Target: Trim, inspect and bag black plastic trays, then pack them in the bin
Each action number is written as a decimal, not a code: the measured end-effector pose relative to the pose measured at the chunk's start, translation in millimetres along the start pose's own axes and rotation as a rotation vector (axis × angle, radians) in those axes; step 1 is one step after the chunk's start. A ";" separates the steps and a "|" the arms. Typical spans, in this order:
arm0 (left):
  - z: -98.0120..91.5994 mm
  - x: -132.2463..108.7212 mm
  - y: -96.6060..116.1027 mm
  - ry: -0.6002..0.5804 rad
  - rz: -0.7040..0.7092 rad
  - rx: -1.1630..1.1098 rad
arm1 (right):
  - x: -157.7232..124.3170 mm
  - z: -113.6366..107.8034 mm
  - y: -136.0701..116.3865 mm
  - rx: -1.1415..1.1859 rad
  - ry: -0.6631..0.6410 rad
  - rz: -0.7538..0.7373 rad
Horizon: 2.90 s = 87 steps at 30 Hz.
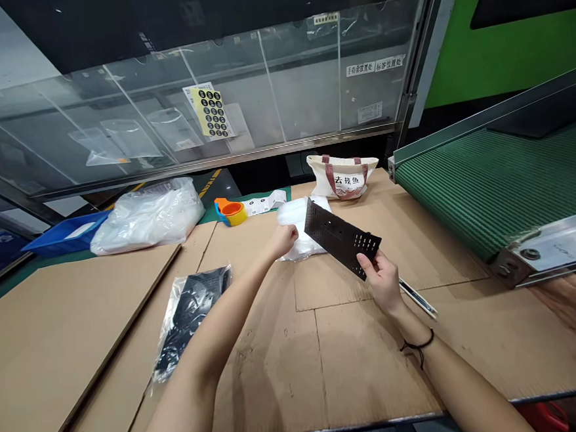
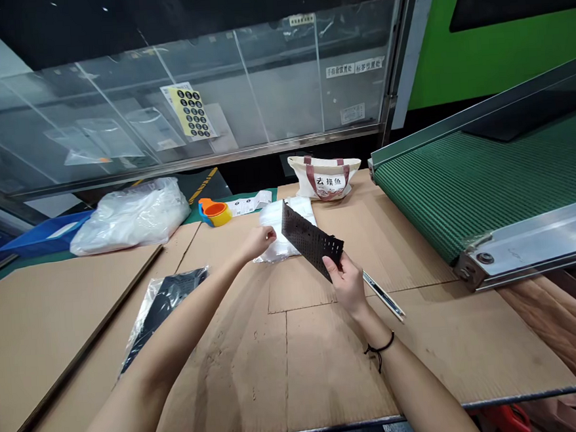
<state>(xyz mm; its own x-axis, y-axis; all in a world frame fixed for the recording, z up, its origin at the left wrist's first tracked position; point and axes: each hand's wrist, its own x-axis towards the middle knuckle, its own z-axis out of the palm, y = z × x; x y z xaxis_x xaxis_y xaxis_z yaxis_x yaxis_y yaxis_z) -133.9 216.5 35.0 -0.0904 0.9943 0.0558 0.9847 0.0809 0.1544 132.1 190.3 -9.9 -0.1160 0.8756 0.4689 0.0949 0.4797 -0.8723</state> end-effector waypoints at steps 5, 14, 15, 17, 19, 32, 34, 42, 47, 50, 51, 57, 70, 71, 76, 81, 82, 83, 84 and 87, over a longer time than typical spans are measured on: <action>-3.0 -1.4 -5.8 -0.011 -0.019 -0.017 | -1.3 -0.2 -2.6 -0.029 0.005 -0.031; -1.3 6.0 6.7 0.062 -0.188 -0.070 | -3.1 -2.7 -3.4 -0.142 0.085 -0.209; -1.6 6.1 9.0 0.069 -0.203 -0.082 | -3.9 -2.2 -3.8 -0.168 0.063 -0.236; -3.1 6.5 12.8 0.089 -0.226 -0.109 | -5.5 -1.0 -4.2 -0.214 0.024 -0.277; -5.3 7.4 14.8 0.120 -0.247 -0.140 | -6.5 0.2 -4.3 -0.241 0.005 -0.297; -25.6 20.1 -2.3 0.331 -0.333 -0.435 | -4.4 1.6 -9.8 -0.331 -0.046 -0.339; -31.1 20.2 -3.2 0.414 -0.336 -0.448 | -4.6 1.9 -11.4 -0.339 -0.046 -0.322; -69.1 15.5 -10.6 0.692 -0.307 -0.441 | -5.3 4.4 -12.7 -0.322 -0.031 -0.270; -52.6 -10.7 -12.7 0.546 -0.240 -0.437 | -8.0 -1.5 -13.4 -0.258 0.071 -0.241; -23.5 -29.4 -8.0 0.358 -0.196 -0.456 | -8.7 -8.1 -15.3 -0.186 0.214 -0.224; -14.9 -33.9 -5.8 0.313 -0.188 -0.467 | -8.9 -10.2 -17.0 -0.168 0.240 -0.227; 5.9 -38.4 5.7 0.207 -0.188 -0.603 | -19.7 -18.1 -33.8 -0.272 0.017 -0.434; 11.0 -45.3 8.0 0.383 -0.276 -0.768 | -52.1 -22.9 -23.2 -0.373 0.019 -0.466; 11.1 -46.7 8.7 0.368 -0.267 -0.738 | -54.3 -22.9 -23.3 -0.363 0.039 -0.444; 11.8 -48.8 19.3 0.270 -0.223 -0.598 | -59.4 -15.2 -23.3 -0.372 -0.056 -0.448; 10.6 -39.6 26.5 0.334 -0.271 -0.544 | -59.7 -10.1 -18.0 -0.379 -0.117 -0.416; 10.4 -37.5 25.9 0.359 -0.295 -0.551 | -60.1 -10.2 -16.8 -0.369 -0.118 -0.401; 10.2 -35.9 24.8 0.381 -0.316 -0.562 | -60.5 -10.7 -16.0 -0.353 -0.114 -0.381; 10.3 -34.9 23.4 0.398 -0.331 -0.575 | -61.1 -11.4 -15.7 -0.331 -0.105 -0.352; 10.8 -36.9 18.8 0.399 -0.302 -0.606 | -63.3 -15.1 -19.2 -0.218 -0.045 -0.200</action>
<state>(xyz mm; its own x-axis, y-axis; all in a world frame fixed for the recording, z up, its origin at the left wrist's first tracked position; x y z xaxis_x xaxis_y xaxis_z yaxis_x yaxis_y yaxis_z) -110.5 182.0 25.2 -0.5012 0.8258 0.2583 0.6662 0.1778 0.7243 152.6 126.5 -20.8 -0.1968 0.7614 0.6176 0.2753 0.6475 -0.7106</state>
